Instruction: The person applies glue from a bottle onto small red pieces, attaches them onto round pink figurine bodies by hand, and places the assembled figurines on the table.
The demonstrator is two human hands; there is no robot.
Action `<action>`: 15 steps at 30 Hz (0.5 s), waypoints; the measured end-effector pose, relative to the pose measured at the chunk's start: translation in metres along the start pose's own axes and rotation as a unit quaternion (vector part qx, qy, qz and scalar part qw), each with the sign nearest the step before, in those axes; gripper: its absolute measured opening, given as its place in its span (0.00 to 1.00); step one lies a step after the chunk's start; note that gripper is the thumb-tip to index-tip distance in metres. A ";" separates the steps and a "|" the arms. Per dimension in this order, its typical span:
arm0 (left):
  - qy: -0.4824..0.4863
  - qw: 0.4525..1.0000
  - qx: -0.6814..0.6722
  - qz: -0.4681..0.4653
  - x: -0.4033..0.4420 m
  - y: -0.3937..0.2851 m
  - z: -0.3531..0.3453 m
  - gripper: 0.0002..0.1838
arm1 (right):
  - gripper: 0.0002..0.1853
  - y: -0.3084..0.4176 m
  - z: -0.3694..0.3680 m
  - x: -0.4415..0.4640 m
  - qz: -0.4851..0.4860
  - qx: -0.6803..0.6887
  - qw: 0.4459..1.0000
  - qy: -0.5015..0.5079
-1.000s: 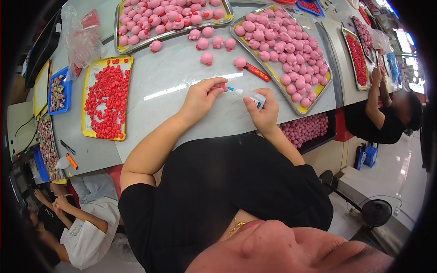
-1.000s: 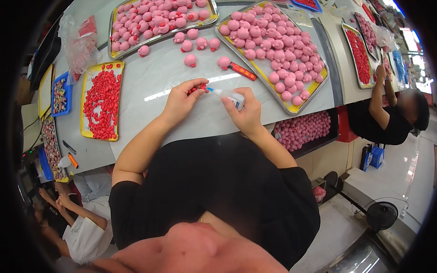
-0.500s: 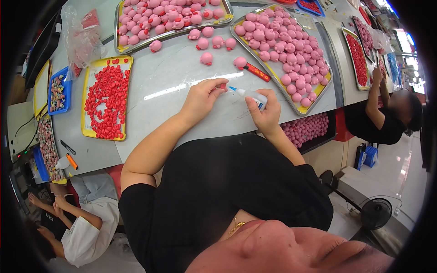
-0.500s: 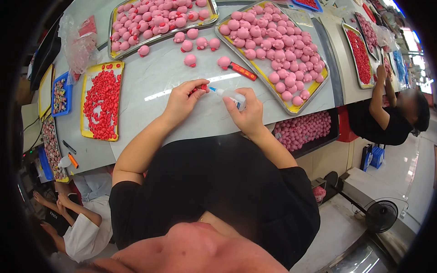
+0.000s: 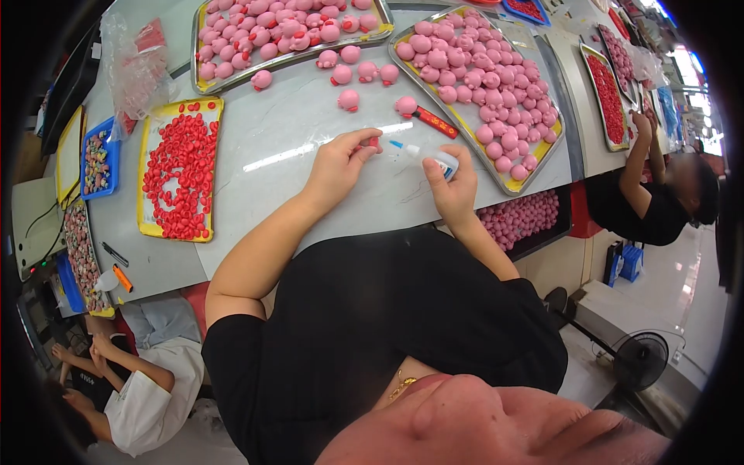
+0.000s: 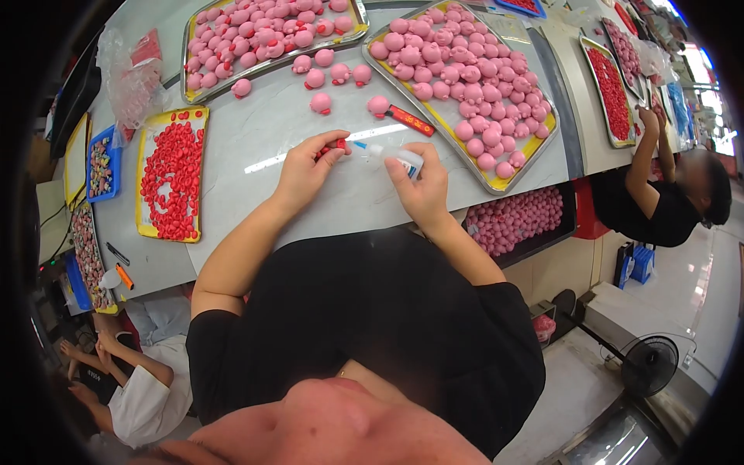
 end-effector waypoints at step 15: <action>0.011 0.997 -0.056 0.046 -0.001 0.000 0.002 0.14 | 0.15 -0.006 0.010 0.028 0.098 -0.122 0.987 -0.043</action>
Point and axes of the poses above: each hand's wrist, its own x-axis towards the middle knuckle, its own z-axis out of the back of the hand, y = z × x, the point moved 1 cm from there along x, towards the middle knuckle, and after that the axes turned 6 degrees about -z, right-handed, at the moved point
